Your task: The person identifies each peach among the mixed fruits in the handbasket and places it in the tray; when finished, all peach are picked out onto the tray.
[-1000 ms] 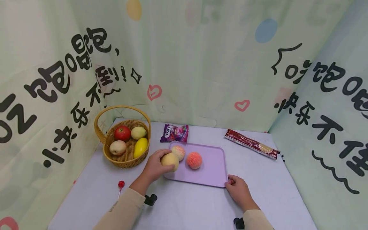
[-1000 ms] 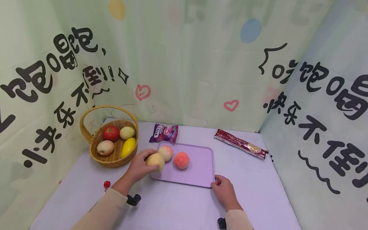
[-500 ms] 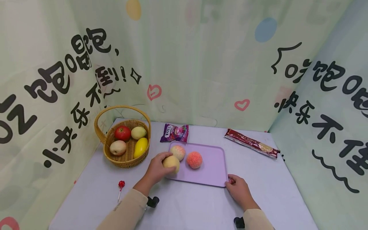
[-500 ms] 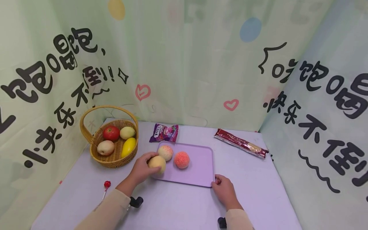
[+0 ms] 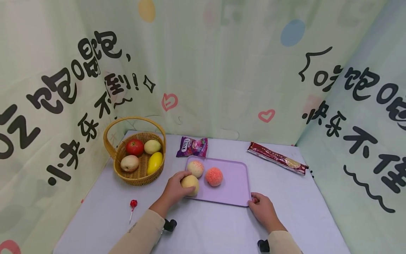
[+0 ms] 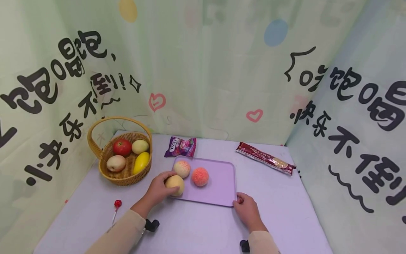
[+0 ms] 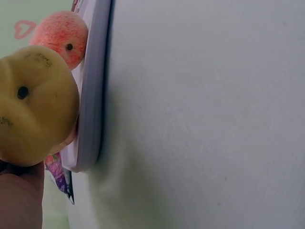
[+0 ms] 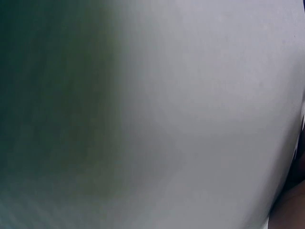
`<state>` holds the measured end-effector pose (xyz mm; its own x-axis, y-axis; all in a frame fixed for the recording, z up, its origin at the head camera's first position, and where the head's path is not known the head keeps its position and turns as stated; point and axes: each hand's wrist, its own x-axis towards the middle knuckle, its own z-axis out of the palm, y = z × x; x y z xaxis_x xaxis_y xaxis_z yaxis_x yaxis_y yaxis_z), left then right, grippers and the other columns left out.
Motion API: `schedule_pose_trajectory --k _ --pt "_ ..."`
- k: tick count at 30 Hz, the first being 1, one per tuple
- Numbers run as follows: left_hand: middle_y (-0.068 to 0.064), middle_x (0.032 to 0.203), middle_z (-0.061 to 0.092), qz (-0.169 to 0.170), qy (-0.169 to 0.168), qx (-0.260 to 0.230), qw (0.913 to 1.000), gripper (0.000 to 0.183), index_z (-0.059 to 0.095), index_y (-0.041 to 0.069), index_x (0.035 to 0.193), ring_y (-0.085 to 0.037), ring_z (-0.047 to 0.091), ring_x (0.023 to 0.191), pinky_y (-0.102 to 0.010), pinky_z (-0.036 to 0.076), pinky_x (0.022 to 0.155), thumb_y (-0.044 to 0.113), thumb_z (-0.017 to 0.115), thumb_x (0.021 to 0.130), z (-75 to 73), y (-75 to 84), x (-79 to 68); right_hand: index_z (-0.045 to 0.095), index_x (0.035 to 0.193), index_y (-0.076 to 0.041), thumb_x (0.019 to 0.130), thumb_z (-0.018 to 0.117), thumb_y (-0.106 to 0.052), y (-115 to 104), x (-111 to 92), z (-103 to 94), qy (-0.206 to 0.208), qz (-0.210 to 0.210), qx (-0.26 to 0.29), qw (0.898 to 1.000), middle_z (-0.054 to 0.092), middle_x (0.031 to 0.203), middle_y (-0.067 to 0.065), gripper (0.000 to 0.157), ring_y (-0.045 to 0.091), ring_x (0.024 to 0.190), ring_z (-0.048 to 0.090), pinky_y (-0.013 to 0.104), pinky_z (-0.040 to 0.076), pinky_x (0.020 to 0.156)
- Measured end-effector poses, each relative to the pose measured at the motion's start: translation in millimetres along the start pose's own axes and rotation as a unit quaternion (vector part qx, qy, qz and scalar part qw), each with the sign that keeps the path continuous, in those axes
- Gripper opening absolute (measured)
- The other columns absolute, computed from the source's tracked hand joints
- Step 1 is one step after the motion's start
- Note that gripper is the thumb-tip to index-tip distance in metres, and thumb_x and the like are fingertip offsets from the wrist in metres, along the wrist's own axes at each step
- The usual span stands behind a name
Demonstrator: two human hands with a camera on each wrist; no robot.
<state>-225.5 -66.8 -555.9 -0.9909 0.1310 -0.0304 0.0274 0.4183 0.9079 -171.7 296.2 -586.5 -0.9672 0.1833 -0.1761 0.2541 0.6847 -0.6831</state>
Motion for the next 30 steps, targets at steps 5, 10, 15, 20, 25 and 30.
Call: schedule_pose_trajectory --k 5,10,15,20,25,30 --pt "-0.004 0.138 0.062 -0.002 -0.007 0.002 1.0 0.058 0.066 0.017 0.133 -0.026 0.058 0.118 -0.052 0.05 0.106 0.029 0.087 0.08 1.2 -4.2 1.1 0.063 0.132 0.004 0.093 0.069 -0.016 -0.9 -1.0 0.9 0.004 -0.006 0.001 1.0 0.059 0.087 0.004 0.044 0.019 0.081 0.052 0.029 0.044 0.068" --pt "-0.005 0.137 0.063 0.0 -0.007 0.004 1.0 0.058 0.066 0.017 0.133 -0.026 0.058 0.116 -0.052 0.051 0.105 0.029 0.087 0.08 2.6 -7.7 2.0 0.063 0.132 0.005 0.093 0.069 -0.016 -1.8 -2.4 0.3 0.003 -0.006 0.0 1.0 0.059 0.088 0.005 0.044 0.019 0.081 0.052 0.029 0.044 0.067" --pt "-0.007 0.14 0.061 -0.001 -0.006 0.007 1.0 0.059 0.065 0.017 0.135 -0.027 0.058 0.115 -0.053 0.052 0.103 0.03 0.087 0.081 4.4 -9.8 1.7 0.063 0.133 0.003 0.094 0.069 -0.017 -2.9 -3.0 -0.6 0.002 0.003 0.001 1.0 0.059 0.089 0.005 0.044 0.019 0.083 0.052 0.029 0.045 0.069" --pt "-0.008 0.142 0.06 -0.001 -0.005 0.008 1.0 0.061 0.064 0.018 0.137 -0.028 0.058 0.118 -0.054 0.05 0.104 0.031 0.087 0.081 5.4 -10.2 2.4 0.063 0.133 0.003 0.094 0.069 -0.016 -2.7 -1.7 -1.6 0.003 0.006 0.003 1.0 0.059 0.09 0.005 0.044 0.02 0.083 0.053 0.029 0.045 0.069" --pt "-0.008 0.143 0.059 0.005 -0.004 0.011 0.9999 0.065 0.063 0.017 0.138 -0.029 0.057 0.122 -0.054 0.048 0.108 0.031 0.088 0.08 4.0 -10.1 1.4 0.062 0.134 0.005 0.094 0.069 -0.015 -2.6 -1.9 -1.7 0.0 0.004 0.003 1.0 0.059 0.09 0.005 0.045 0.019 0.082 0.053 0.029 0.045 0.068" --pt "-0.007 0.142 0.059 0.017 -0.009 0.025 0.9995 0.067 0.062 0.016 0.139 -0.027 0.057 0.122 -0.052 0.048 0.109 0.032 0.088 0.08 0.3 -8.6 1.9 0.063 0.132 0.005 0.093 0.069 -0.014 -3.4 -2.5 -1.3 0.006 -0.003 0.001 1.0 0.06 0.088 0.004 0.043 0.018 0.08 0.052 0.027 0.044 0.065"
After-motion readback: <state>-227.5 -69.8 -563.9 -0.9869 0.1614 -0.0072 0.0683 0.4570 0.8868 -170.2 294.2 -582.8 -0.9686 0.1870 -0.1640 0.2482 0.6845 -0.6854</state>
